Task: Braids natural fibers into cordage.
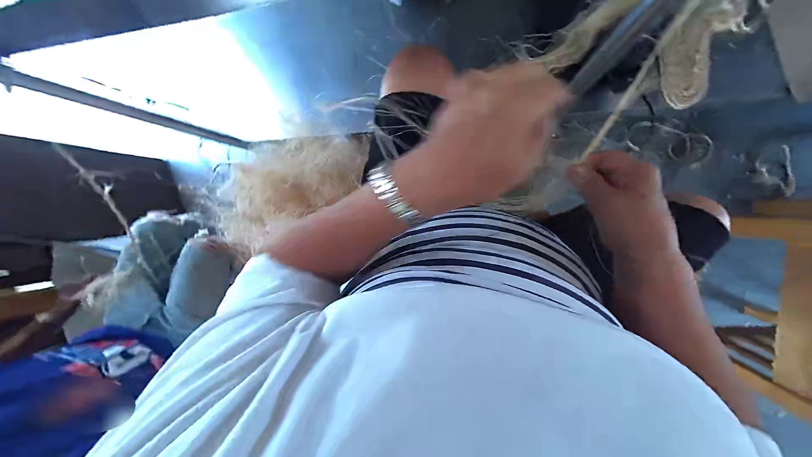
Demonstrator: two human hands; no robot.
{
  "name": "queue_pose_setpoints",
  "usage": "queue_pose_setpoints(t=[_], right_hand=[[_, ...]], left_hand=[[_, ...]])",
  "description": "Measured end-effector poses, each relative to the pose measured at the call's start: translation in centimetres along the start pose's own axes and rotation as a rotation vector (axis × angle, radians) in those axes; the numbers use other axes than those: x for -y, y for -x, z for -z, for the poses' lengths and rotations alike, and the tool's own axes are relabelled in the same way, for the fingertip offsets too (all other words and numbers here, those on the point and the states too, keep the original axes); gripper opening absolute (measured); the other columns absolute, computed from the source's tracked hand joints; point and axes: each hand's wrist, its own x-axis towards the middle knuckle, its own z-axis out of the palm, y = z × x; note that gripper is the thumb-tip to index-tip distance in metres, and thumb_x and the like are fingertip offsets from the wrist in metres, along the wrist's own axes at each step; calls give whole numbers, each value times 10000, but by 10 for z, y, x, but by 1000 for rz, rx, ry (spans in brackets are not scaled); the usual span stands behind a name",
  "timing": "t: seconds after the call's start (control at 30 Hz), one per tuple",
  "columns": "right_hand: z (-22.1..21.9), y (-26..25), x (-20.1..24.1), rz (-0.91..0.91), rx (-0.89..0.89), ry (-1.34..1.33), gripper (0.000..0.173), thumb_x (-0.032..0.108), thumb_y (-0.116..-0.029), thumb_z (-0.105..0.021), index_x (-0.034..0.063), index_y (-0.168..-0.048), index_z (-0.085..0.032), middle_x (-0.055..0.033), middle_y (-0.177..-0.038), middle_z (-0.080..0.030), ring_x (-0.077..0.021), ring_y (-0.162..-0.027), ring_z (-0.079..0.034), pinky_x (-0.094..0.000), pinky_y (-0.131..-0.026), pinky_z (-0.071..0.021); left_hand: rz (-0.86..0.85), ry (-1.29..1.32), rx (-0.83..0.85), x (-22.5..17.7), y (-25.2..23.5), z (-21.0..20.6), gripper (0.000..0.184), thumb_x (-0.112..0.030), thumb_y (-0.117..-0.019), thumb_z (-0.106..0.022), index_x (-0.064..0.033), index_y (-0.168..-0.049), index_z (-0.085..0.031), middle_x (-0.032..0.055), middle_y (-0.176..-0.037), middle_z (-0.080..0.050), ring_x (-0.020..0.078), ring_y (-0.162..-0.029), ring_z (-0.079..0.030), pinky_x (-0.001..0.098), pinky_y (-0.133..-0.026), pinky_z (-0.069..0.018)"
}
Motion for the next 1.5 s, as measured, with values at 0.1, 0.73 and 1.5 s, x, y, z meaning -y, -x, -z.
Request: queue_pose_setpoints(t=[0.1, 0.73, 1.5], right_hand=[[3, 5, 6, -59, -24, -13, 138, 190, -1029, -542, 96, -973, -627, 120, -776, -546, 71, -654, -484, -152, -635, -440], [16, 3, -9, -59, 14, -109, 141, 116, -1001, -587, 16, -975, -684, 25, -829, -633, 12, -752, -573, -208, -736, -504], [-12, 35, 22, 117, -124, 503, 246, 152, -1015, -549, -14, -920, -704, -187, -914, -699, -371, -823, -709, -557, -657, -544]], left_hand=[[87, 337, 291, -16, -44, -47, 340, -171, -1064, -481, -11, -1333, -616, 163, -1247, -673, 279, -1170, -645, 488, -995, -504], [2, 577, 589, 10, -69, -84, 259, -177, -1092, -446, 6, -1098, -629, 98, -949, -618, 135, -816, -566, 335, -751, -480], [355, 1036, 439, -13, -49, -90, 271, -58, -1037, -487, -150, -787, -539, -100, -636, -494, -28, -547, -438, 130, -526, -363]])
